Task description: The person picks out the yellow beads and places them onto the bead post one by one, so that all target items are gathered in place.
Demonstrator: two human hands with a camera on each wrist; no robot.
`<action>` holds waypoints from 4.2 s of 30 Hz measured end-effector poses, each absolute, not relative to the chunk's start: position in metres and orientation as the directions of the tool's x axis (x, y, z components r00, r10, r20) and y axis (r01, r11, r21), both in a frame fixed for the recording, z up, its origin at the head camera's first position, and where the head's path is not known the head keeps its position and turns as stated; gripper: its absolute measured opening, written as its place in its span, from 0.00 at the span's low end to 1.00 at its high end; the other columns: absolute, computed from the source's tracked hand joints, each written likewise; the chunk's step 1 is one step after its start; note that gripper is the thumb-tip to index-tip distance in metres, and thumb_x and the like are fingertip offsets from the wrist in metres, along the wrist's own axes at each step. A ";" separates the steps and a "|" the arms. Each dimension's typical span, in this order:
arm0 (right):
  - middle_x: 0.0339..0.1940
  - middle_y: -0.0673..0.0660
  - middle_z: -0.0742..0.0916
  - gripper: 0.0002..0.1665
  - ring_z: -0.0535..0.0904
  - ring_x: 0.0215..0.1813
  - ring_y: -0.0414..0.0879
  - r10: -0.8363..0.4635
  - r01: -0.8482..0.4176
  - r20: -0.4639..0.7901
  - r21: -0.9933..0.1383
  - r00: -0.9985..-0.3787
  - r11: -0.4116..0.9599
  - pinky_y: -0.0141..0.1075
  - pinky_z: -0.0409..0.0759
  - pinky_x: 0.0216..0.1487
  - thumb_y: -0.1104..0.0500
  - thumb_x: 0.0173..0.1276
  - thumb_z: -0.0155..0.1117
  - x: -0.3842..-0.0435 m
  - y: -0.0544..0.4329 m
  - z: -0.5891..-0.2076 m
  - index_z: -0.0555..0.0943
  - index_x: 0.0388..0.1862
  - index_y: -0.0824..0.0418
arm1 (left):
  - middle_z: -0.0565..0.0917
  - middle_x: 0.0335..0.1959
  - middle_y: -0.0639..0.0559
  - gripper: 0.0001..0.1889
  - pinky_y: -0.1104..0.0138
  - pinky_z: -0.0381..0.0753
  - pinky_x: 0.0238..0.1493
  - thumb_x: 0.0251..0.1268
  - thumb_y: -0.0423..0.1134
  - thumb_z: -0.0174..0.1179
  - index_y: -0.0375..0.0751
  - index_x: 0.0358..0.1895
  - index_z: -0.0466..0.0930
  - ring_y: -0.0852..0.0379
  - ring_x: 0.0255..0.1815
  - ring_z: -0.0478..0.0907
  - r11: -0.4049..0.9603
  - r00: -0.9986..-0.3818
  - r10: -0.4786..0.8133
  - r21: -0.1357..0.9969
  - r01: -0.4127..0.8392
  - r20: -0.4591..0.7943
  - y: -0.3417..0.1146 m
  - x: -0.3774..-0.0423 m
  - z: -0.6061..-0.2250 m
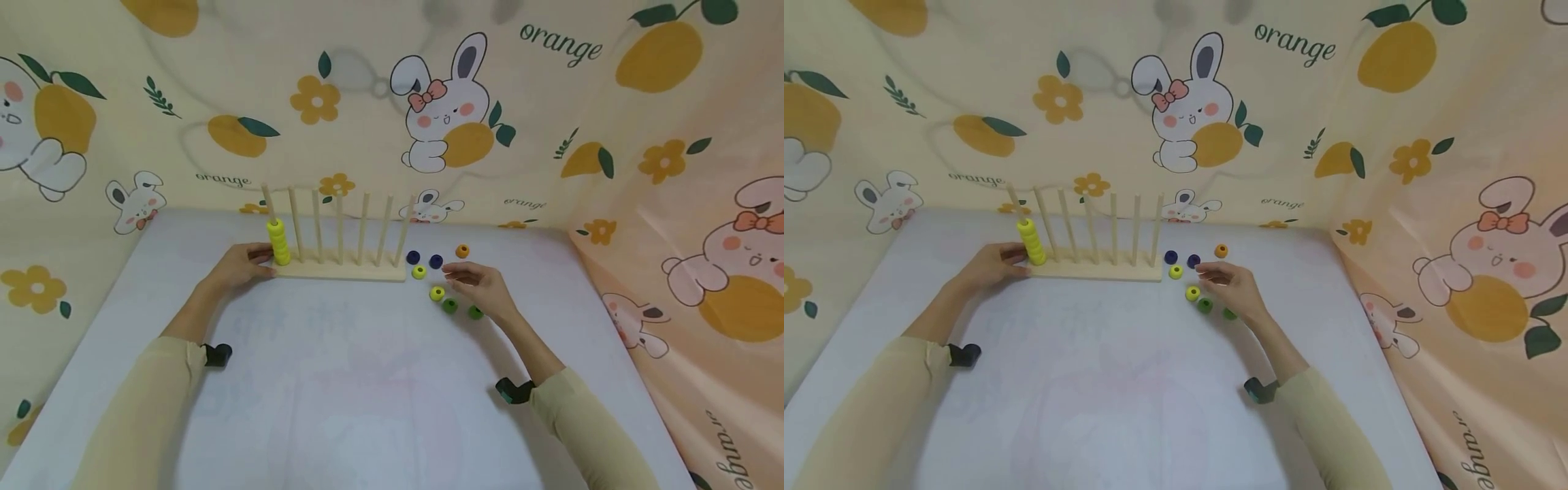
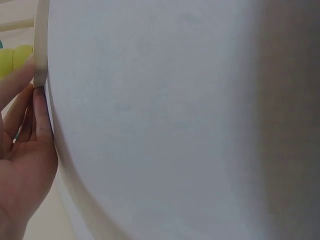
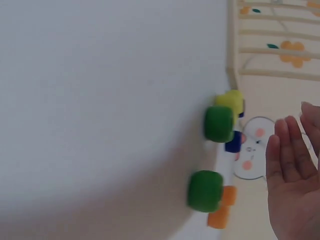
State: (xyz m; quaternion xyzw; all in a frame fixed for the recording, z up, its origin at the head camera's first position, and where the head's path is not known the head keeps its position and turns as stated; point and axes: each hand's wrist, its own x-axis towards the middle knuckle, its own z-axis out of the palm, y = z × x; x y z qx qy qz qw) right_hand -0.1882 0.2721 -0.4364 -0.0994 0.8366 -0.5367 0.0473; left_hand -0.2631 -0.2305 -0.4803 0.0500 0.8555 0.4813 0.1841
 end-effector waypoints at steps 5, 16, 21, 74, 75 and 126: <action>0.58 0.70 0.83 0.21 0.81 0.57 0.61 -0.212 -0.087 0.001 -0.914 -0.977 0.396 0.23 0.80 0.50 0.66 0.68 0.66 -0.185 0.274 -0.448 0.80 0.60 0.67 | 0.66 0.72 0.32 0.40 0.53 0.64 0.73 0.61 0.32 0.69 0.26 0.73 0.59 0.40 0.72 0.65 0.521 -0.927 0.267 0.849 -0.092 -0.264 -0.230 -0.263 -0.482; 0.53 0.56 0.87 0.20 0.85 0.51 0.49 -0.188 -0.054 -0.070 -0.812 -0.980 0.581 0.31 0.84 0.49 0.65 0.65 0.70 -0.185 0.268 -0.461 0.83 0.57 0.60 | 0.68 0.71 0.33 0.39 0.52 0.65 0.72 0.61 0.33 0.70 0.27 0.73 0.60 0.40 0.71 0.67 0.539 -0.934 0.239 0.836 -0.100 -0.265 -0.229 -0.262 -0.479; 0.52 0.57 0.88 0.20 0.85 0.51 0.49 -0.212 -0.080 -0.070 -0.777 -0.975 0.625 0.35 0.85 0.50 0.65 0.64 0.71 -0.186 0.263 -0.464 0.84 0.56 0.62 | 0.67 0.72 0.34 0.39 0.53 0.65 0.73 0.62 0.33 0.69 0.28 0.74 0.60 0.41 0.72 0.66 0.530 -0.929 0.247 0.841 -0.108 -0.275 -0.229 -0.262 -0.481; 0.48 0.63 0.87 0.19 0.85 0.45 0.51 -0.208 -0.276 0.199 -0.840 -0.958 0.467 0.26 0.83 0.43 0.66 0.63 0.72 -0.210 0.249 -0.424 0.84 0.54 0.66 | 0.68 0.72 0.36 0.39 0.55 0.62 0.74 0.61 0.33 0.69 0.29 0.73 0.61 0.42 0.73 0.65 0.535 -0.934 0.241 0.839 -0.100 -0.266 -0.232 -0.264 -0.481; 0.48 0.62 0.87 0.19 0.85 0.45 0.49 -0.210 -0.281 0.203 -0.838 -0.956 0.467 0.27 0.83 0.43 0.65 0.63 0.72 -0.211 0.249 -0.422 0.85 0.54 0.65 | 0.68 0.72 0.36 0.39 0.55 0.62 0.74 0.61 0.33 0.69 0.29 0.73 0.61 0.42 0.73 0.65 0.532 -0.933 0.242 0.841 -0.101 -0.265 -0.232 -0.264 -0.481; 0.45 0.55 0.89 0.19 0.85 0.43 0.45 -0.302 -0.438 0.333 -0.794 -0.893 0.421 0.30 0.84 0.47 0.58 0.64 0.72 -0.264 0.198 -0.298 0.86 0.54 0.60 | 0.66 0.72 0.34 0.41 0.55 0.65 0.72 0.57 0.28 0.71 0.27 0.73 0.61 0.41 0.73 0.65 0.473 -0.939 0.248 0.876 -0.096 -0.237 -0.228 -0.262 -0.477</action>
